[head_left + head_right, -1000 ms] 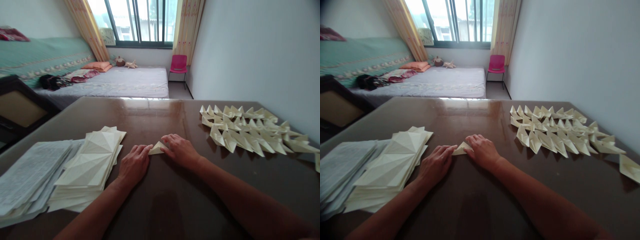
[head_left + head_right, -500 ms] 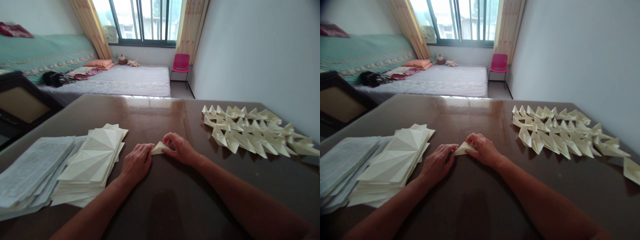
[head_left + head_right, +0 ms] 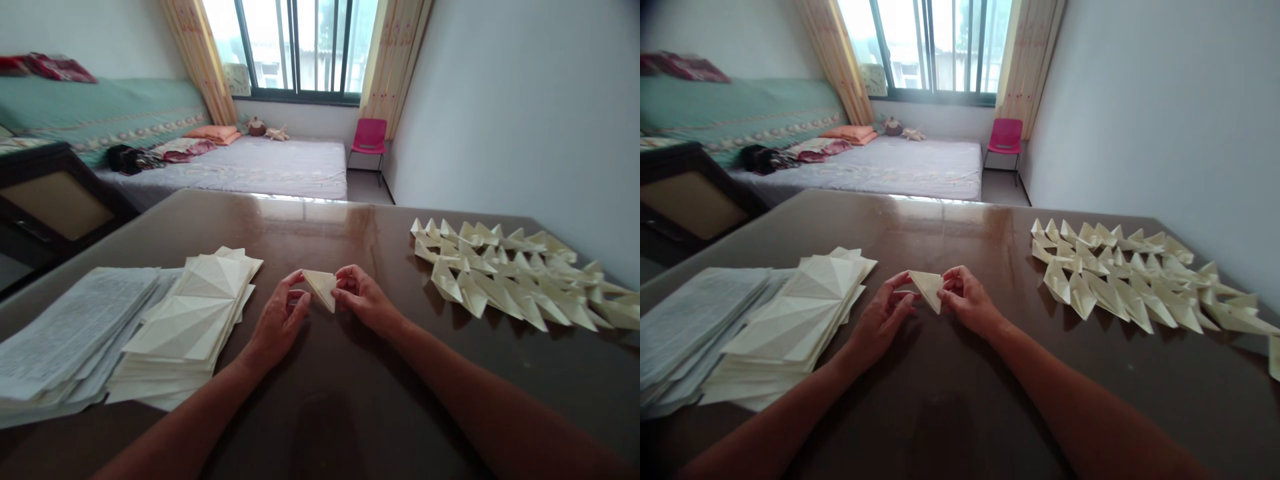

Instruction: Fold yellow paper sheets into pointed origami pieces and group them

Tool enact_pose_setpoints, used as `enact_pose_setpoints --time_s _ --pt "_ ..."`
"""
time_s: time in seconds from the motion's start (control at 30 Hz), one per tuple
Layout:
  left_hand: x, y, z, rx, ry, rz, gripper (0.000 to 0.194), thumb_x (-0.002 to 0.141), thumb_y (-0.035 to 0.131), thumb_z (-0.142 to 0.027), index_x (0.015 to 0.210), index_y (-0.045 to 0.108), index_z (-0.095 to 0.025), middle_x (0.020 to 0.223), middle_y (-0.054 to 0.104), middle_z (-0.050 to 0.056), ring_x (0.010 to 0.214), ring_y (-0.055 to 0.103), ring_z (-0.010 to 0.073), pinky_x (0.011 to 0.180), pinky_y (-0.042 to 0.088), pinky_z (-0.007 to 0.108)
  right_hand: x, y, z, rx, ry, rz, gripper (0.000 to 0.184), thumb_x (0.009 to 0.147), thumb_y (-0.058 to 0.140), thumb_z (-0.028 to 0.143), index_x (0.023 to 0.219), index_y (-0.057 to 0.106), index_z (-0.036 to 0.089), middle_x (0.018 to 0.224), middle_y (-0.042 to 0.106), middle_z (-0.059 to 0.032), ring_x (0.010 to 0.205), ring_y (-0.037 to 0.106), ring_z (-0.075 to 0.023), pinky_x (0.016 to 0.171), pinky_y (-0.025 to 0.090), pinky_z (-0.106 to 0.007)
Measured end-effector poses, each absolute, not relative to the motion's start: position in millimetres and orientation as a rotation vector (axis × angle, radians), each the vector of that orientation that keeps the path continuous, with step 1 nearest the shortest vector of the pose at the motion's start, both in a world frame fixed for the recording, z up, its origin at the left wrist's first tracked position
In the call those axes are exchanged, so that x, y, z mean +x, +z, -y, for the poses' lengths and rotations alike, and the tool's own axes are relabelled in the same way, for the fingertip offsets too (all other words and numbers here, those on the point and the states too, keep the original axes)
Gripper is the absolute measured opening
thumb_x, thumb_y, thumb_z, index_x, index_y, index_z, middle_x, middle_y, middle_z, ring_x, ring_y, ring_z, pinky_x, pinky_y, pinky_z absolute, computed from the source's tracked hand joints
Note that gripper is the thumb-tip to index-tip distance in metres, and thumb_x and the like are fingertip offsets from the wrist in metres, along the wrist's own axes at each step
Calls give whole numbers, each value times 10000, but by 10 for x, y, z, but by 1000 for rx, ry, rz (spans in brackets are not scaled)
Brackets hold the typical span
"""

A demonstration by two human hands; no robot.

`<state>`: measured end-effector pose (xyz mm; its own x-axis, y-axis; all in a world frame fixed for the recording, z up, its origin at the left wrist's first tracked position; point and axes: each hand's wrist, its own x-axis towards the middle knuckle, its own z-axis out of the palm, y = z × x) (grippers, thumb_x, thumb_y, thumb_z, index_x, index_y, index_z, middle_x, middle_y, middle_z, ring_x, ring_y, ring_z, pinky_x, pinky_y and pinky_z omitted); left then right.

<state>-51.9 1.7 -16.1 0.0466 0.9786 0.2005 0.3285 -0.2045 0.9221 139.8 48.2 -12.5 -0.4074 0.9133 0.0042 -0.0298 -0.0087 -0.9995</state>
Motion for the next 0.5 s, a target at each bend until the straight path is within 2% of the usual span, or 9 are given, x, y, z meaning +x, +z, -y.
enact_pose_setpoints --time_s 0.13,0.23,0.4,0.5 --pt "-485 -164 -1 1531 1142 -1199 501 890 535 -341 1346 375 -209 1324 535 111 1039 632 208 845 544 328 1340 -62 -406 -906 1663 1464 319 761 669 365 934 446 217 798 593 14 694 569 -119 549 431 -217" --pt "-471 -167 4 1450 1143 -1089 499 899 519 -337 1355 359 -215 1366 503 122 1027 643 212 831 555 338 1332 -58 -394 -927 1671 1477 306 770 654 364 936 447 211 763 579 19 674 558 -118 534 419 -214" --pt "-470 -159 26 1503 1101 -1099 465 911 494 -330 1347 386 -209 1337 540 111 1058 630 213 842 545 322 1324 -94 -368 -1061 1275 1637 298 739 689 321 935 490 216 807 556 20 680 542 -119 577 452 -245" --pt "-470 -141 40 1623 1031 -1163 443 929 458 -325 1353 411 -206 1309 571 90 1080 617 201 908 507 316 1290 -82 -302 -1009 1105 1785 181 780 654 291 897 542 210 828 565 7 707 548 -120 626 465 -257"
